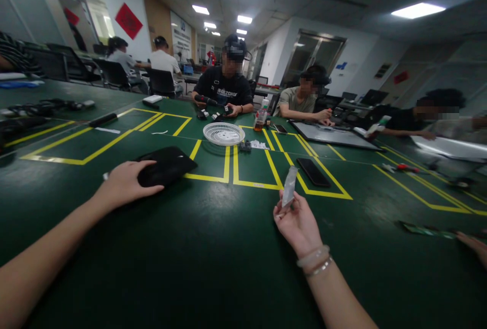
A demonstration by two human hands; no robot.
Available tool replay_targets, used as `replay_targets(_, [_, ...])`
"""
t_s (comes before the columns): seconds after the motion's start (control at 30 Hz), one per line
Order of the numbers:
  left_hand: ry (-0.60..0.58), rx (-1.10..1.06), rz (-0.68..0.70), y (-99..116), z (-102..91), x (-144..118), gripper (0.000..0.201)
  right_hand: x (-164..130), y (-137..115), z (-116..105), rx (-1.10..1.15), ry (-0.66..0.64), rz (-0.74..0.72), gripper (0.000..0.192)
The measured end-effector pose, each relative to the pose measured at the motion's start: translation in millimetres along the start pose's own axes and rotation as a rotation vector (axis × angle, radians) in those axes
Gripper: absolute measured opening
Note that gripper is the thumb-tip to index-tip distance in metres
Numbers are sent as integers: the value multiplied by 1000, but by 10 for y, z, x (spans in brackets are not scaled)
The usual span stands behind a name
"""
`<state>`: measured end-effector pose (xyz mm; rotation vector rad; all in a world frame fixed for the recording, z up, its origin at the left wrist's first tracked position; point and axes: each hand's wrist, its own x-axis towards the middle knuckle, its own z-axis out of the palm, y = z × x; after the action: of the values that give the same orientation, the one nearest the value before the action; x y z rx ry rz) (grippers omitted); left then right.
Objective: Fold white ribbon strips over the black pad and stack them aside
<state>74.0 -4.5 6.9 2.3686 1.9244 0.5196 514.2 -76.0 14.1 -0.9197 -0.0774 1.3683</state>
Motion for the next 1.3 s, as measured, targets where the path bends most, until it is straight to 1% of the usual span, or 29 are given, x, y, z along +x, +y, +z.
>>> replay_targets(0.1, [-72,-79,247,631,71,-157,75,-23,2,11,0,-15,-12,12])
replay_targets(0.17, [-126,-124,382,958,119,-294,73,-37,-1,25,1,-33,-31,10])
replay_targets(0.23, [-180,-157,496,1182,172,-416,76,-44,-2,43,4,-55,-55,8])
replay_targets(0.33, [-240,-175,596,1343,263,-529,82,-46,7,64,1,-118,-128,9])
replay_targets(0.43, [-262,-176,619,1379,341,-557,82,-66,38,61,-87,-200,-274,21])
replay_targets(0.57, [-243,-170,606,1348,396,-548,81,-135,113,36,-327,-267,-465,35])
replay_targets(0.63, [-220,-163,611,1321,428,-545,78,-162,156,21,-433,-313,-556,37])
replay_targets(0.7, [-193,-137,620,1295,471,-542,76,-175,188,7,-564,-389,-642,35])
replay_targets(0.8, [-124,-65,636,1278,518,-546,74,-195,208,-2,-900,-565,-753,30])
replay_targets(0.83, [-90,-47,667,1281,516,-554,71,-208,211,0,-1034,-621,-798,29])
replay_targets(0.87, [-52,-39,725,1288,503,-569,66,-226,216,3,-1170,-674,-845,29])
replay_targets(0.93, [21,-45,918,1313,447,-617,47,-268,235,10,-1432,-749,-938,32])
replay_targets(1.0, [85,-52,1114,1344,380,-672,25,-307,266,14,-1664,-828,-987,38])
replay_targets(1.03, [110,-42,1168,1357,355,-694,19,-322,282,13,-1756,-869,-992,39])
replay_targets(1.07, [123,-26,1183,1368,341,-706,19,-331,297,11,-1829,-904,-992,39])
replay_targets(1.1, [116,-2,1159,1374,340,-706,20,-335,310,8,-1881,-928,-993,39])
replay_targets(1.17, [49,47,1032,1371,367,-675,28,-333,325,2,-1935,-946,-1009,37])
replay_targets(1.23, [-49,80,884,1351,415,-620,53,-324,329,1,-1950,-946,-1029,36])
replay_targets(1.3, [-135,87,795,1324,454,-573,73,-318,328,4,-1952,-941,-1040,33])
